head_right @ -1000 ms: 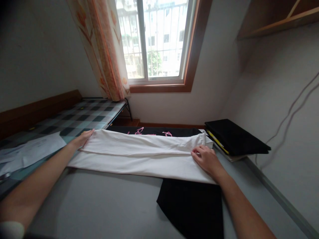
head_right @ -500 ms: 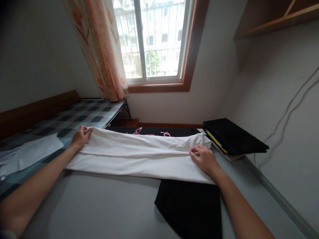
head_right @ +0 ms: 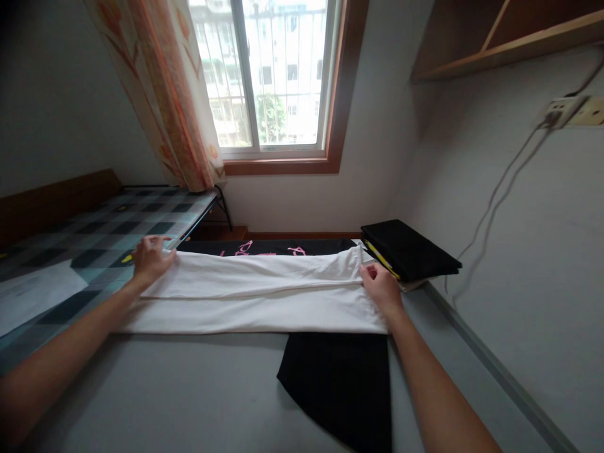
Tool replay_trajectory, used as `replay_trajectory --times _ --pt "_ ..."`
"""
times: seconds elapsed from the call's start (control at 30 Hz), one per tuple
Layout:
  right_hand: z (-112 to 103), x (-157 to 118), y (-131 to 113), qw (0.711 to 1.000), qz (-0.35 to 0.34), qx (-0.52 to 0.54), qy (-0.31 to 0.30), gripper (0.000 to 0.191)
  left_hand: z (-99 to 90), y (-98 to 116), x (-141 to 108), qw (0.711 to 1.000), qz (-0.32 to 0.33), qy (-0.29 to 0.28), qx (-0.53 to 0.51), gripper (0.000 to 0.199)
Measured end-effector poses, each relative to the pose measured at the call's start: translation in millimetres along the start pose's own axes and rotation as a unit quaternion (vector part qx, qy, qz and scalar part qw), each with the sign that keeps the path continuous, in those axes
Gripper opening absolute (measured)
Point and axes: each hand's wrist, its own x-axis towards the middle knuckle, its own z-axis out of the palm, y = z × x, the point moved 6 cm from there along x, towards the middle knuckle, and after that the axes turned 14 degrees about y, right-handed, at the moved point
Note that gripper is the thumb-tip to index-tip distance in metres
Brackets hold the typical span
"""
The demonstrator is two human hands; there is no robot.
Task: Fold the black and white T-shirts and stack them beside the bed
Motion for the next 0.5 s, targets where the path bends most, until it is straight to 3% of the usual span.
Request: replay_trajectory --times 0.1,0.27,0.37,0.5 --pt "7 -3 10 0.999 0.043 -0.013 -0.016 0.037 -7.4 62 -13 0.991 0.087 0.021 -0.098 0.037" --pt "11 -2 17 0.999 0.033 0.003 -0.018 0.033 -7.2 161 -61 0.928 0.256 -0.077 -0.259 0.04" --pt "13 0 23 0.998 0.039 0.01 -0.048 0.034 1.0 188 -88 0.904 0.318 -0.131 -0.255 0.048" --pt "7 4 25 0.998 0.038 0.013 -0.049 0.033 15.8 186 -98 0.911 0.31 -0.164 -0.216 0.055"
